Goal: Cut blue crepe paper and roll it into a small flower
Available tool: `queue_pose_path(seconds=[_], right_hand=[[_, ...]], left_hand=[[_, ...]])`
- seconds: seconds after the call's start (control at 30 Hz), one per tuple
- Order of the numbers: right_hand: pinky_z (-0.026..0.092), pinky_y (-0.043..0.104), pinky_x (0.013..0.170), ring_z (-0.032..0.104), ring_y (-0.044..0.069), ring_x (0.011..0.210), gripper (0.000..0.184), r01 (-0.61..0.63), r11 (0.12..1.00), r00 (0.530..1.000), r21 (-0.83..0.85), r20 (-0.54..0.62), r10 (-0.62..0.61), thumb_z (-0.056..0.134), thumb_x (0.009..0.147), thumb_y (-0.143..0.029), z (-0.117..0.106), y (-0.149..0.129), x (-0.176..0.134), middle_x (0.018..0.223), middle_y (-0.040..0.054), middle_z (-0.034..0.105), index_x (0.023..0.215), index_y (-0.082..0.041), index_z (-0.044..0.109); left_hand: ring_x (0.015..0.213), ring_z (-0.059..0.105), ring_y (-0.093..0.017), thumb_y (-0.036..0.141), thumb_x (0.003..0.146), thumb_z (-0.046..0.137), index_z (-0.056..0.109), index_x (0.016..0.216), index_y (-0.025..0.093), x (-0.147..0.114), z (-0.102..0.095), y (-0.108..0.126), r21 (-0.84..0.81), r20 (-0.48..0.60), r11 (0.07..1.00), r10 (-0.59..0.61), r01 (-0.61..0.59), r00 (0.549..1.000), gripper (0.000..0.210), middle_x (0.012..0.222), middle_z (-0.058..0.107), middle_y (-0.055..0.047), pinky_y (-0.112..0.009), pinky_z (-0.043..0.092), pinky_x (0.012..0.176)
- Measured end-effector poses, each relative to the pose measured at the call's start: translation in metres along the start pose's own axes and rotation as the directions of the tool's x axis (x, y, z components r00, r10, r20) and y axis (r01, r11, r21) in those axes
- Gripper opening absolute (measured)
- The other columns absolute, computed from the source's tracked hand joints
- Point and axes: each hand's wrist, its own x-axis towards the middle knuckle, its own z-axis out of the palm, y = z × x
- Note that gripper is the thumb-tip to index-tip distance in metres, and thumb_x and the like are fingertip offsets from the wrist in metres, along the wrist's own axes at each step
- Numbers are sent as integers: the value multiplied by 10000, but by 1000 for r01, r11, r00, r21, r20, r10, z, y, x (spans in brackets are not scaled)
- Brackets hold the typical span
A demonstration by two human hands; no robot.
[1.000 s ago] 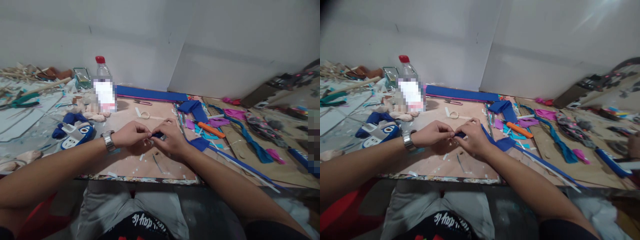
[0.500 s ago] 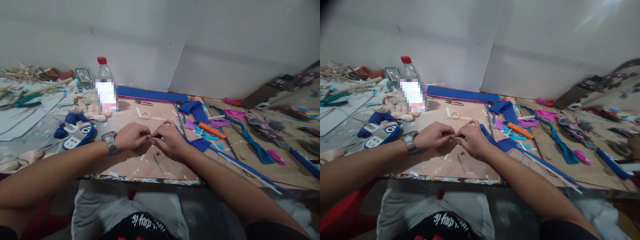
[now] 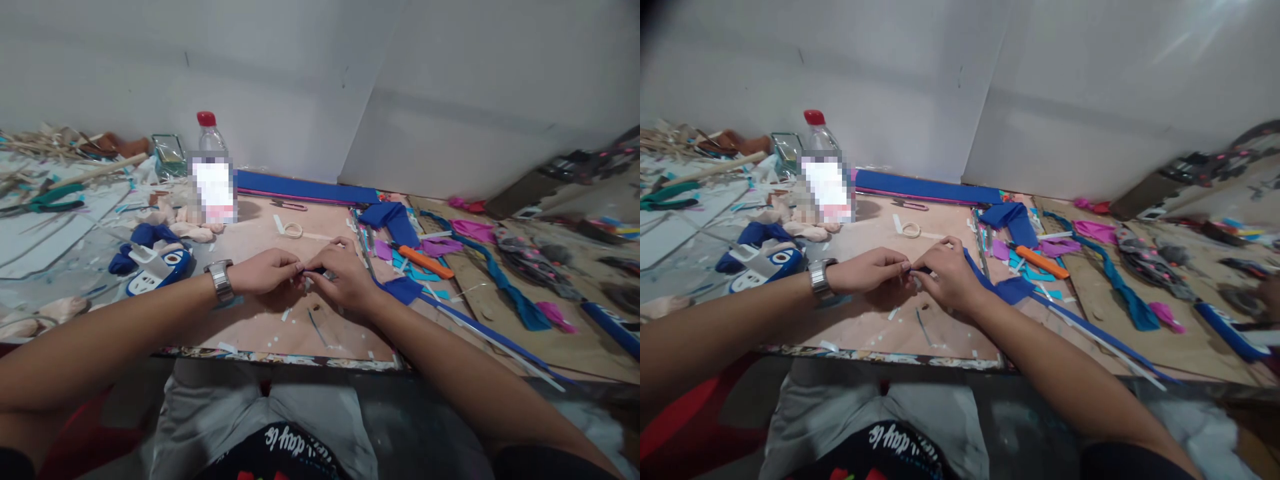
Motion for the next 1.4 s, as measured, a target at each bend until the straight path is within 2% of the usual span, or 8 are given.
queue_pose_path(seconds=[0.13, 0.23, 0.47, 0.6, 0.73, 0.87, 1.1, 1.4], right_hand=[[293, 467, 1069, 697, 205, 853, 43, 9, 1000, 1000, 9, -4, -9, 689, 959, -259, -1, -1, 0, 897, 15, 802, 963, -232, 722], [296, 464, 1065, 694, 203, 853, 63, -14, 1000, 1000, 16, 9, 13, 680, 969, -272, -1, -1, 0, 916, 24, 805, 977, -233, 729], [288, 468, 1065, 676, 200, 824, 41, -34, 999, 999, 37, 25, 34, 678, 961, -246, 3, 3, -1, 897, 28, 791, 954, -225, 713], [282, 468, 1066, 681, 200, 828, 43, -45, 998, 998, 38, 45, 43, 697, 954, -262, 4, 4, -1, 903, 23, 798, 951, -231, 727], [289, 466, 1066, 697, 201, 840, 41, -48, 998, 998, 51, 45, 45, 718, 934, -264, 2, 1, -1, 915, 25, 806, 941, -225, 727], [296, 463, 1057, 700, 199, 836, 47, -47, 997, 998, 54, 47, 44, 695, 942, -255, 0, -2, 0, 933, 28, 811, 955, -225, 728], [294, 458, 1039, 701, 204, 853, 49, -23, 999, 999, 33, 34, 22, 700, 949, -233, 0, 0, 0, 933, 26, 807, 984, -215, 728], [338, 447, 992, 702, 199, 811, 43, 11, 1000, 998, 29, -60, -9, 703, 936, -228, 3, 3, 0, 901, 28, 810, 972, -212, 720]], left_hand=[[794, 680, -178, 452, 1047, 458, 682, 897, 157, 0, 2, -1, -196, 81, 977, -67, 82, 994, 400, 937, 785, -116, -303, 531, 767], [750, 661, -164, 441, 1011, 515, 659, 855, 160, 0, 3, -2, -160, 13, 983, -91, 92, 996, 352, 845, 753, -74, -290, 527, 746], [717, 615, -161, 363, 985, 511, 664, 833, 173, -1, 0, 2, 210, -111, 978, 14, 10, 994, 287, 774, 709, -29, -270, 445, 687], [730, 601, -189, 302, 995, 500, 687, 885, 182, -3, 3, 7, 556, -161, 831, 115, -6, 980, 248, 791, 709, -44, -298, 369, 665], [804, 629, -223, 282, 1000, 493, 704, 947, 187, -4, 4, 8, 697, -139, 717, 134, 1, 981, 238, 888, 739, -74, -316, 352, 676], [742, 606, -204, 307, 1003, 501, 694, 892, 190, -4, 3, 7, 662, -145, 749, 154, -20, 977, 251, 809, 714, -56, -308, 337, 655], [675, 565, -156, 333, 994, 524, 692, 890, 174, -3, 0, 0, 432, -154, 896, 189, -106, 970, 254, 741, 677, -22, -276, 356, 654], [693, 574, -154, 345, 993, 535, 708, 920, 167, -3, 2, -1, 389, -229, 915, 206, -104, 951, 258, 773, 687, -25, -274, 388, 663]])
